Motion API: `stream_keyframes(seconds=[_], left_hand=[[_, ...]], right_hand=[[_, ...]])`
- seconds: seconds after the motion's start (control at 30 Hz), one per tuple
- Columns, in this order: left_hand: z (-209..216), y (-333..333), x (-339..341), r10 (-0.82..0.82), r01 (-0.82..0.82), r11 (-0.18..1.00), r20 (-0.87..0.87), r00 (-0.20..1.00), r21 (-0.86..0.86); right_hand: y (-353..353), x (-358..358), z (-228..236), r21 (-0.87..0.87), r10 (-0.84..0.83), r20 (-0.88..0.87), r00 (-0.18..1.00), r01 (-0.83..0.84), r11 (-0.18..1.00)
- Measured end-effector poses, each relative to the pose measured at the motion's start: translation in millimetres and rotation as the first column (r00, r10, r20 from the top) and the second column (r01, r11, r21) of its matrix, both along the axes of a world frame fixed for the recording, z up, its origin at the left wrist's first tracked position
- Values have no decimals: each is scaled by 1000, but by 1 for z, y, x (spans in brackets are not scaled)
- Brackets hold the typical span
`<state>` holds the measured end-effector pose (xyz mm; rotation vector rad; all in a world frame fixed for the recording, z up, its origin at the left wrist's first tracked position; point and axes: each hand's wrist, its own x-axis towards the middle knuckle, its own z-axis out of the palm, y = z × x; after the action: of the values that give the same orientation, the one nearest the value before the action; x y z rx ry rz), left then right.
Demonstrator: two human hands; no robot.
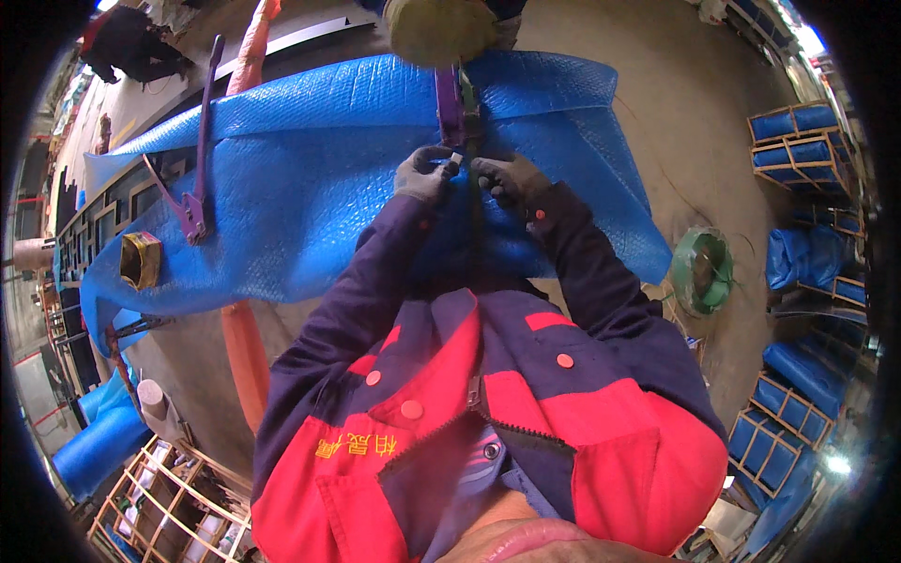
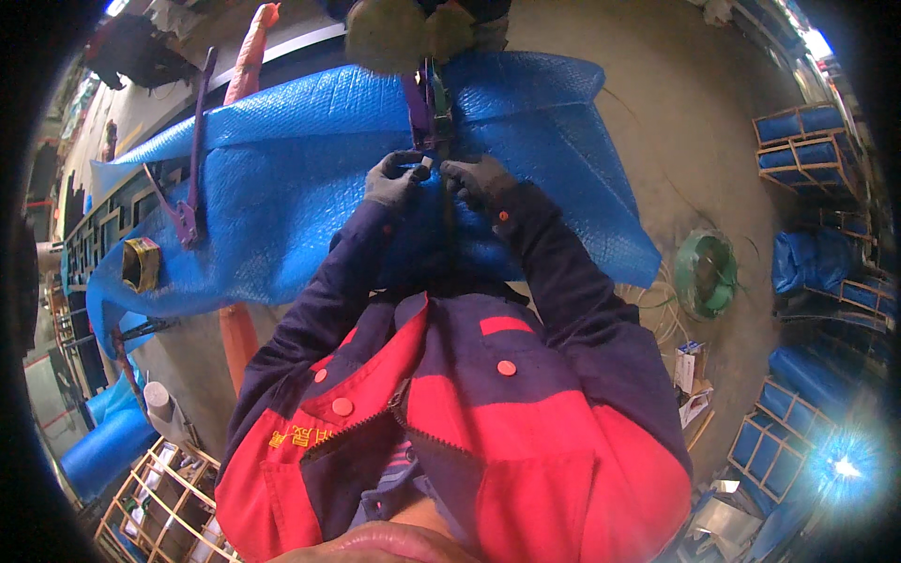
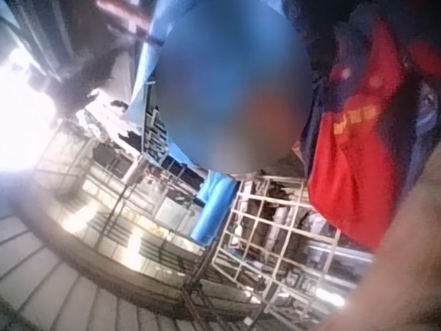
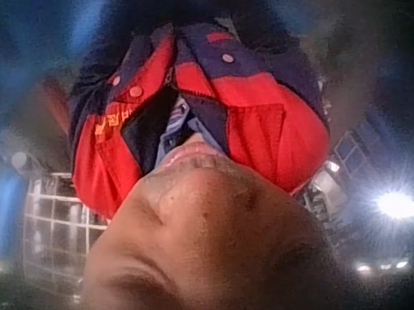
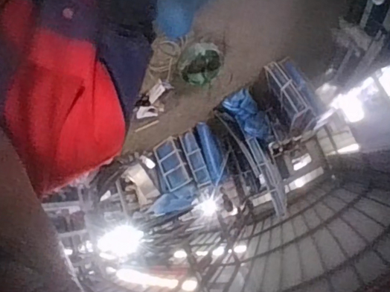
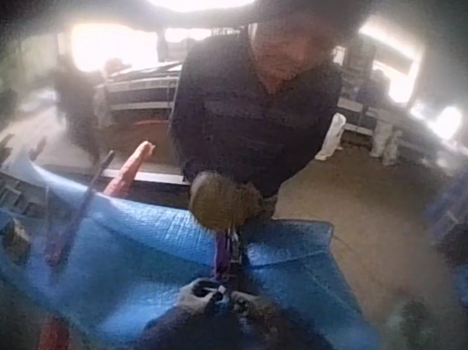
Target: The person wraps a large blue foam roll with a green strap and secures it using a purple tensioning tool. They repeat the process on a second roll, adjusting the strap and tightening it with the tool while a coworker assists.
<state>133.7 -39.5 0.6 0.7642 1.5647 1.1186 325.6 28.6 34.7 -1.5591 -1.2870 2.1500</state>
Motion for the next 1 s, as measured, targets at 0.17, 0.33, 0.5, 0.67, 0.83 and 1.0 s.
stream_keyframes(seconds=[0.17,0.33,0.5,0.67,0.83,1.0], left_hand=[[-10,5,-1,-87,80,996,-319,944,-33],[-9,8,-1,-106,82,983,-141,984,-164],[-3,17,-1,-189,150,966,-178,966,-209],[-1,23,4,-321,254,946,-447,835,-204],[4,21,13,-315,241,947,-465,827,-213],[20,19,23,-316,222,945,-492,811,-241]], right_hand=[[-10,6,0,-18,-35,-100,994,34,999],[-6,8,-7,-21,-67,-116,991,65,998],[-12,10,-6,29,-40,-214,976,47,998],[-37,12,4,188,106,-207,972,-67,980],[-47,16,5,177,86,-228,970,-46,983],[-54,29,3,138,-90,-261,961,130,982]])
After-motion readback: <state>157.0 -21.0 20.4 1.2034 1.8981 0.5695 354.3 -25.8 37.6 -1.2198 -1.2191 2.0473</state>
